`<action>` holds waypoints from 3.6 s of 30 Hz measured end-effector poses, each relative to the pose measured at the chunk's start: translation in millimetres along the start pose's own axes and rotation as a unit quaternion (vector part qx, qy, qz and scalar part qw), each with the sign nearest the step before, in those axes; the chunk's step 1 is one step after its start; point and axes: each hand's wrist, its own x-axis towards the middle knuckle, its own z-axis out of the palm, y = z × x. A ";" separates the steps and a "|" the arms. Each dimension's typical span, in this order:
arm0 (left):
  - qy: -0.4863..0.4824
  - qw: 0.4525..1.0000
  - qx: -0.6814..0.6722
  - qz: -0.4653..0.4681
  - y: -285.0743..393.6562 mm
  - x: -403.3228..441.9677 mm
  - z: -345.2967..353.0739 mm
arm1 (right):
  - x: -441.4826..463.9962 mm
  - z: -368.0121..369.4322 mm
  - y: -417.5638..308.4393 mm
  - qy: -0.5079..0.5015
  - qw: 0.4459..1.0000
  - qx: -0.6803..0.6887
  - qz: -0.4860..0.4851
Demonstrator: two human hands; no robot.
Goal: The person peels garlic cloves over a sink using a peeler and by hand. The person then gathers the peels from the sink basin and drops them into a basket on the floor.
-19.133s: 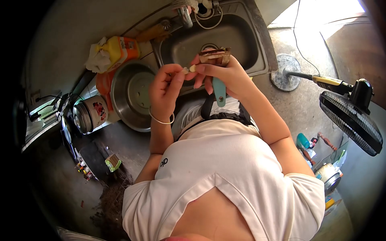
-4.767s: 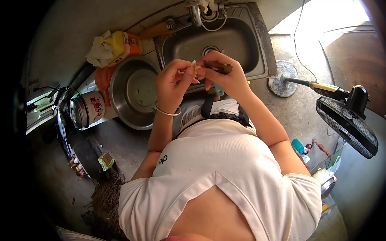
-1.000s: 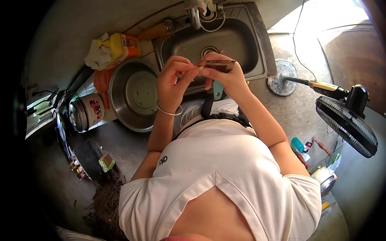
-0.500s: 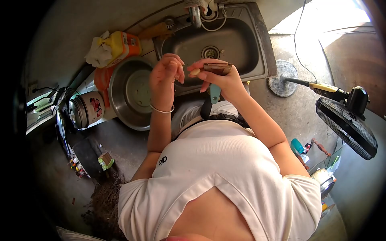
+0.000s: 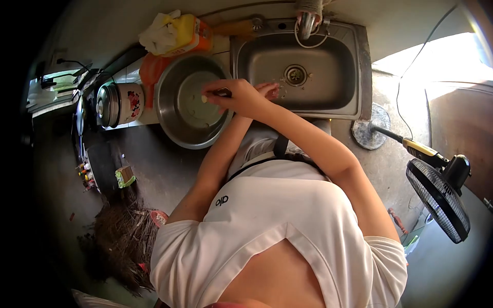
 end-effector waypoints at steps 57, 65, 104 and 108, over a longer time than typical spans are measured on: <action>0.086 0.985 0.138 0.061 157.6 -73.9 181.5 | -55.8 -83.7 -25.5 0.022 0.955 0.256 0.150; 0.056 0.930 0.270 0.242 170.5 -103.5 187.2 | -61.5 -59.0 -47.9 -0.001 0.970 0.226 0.094; -0.023 0.977 0.148 0.154 169.3 -110.8 201.5 | -85.7 -36.9 -52.0 0.089 0.949 0.293 0.070; -0.015 0.983 0.119 0.136 168.3 -112.6 209.7 | -90.1 -41.1 -50.4 0.083 0.940 0.321 0.082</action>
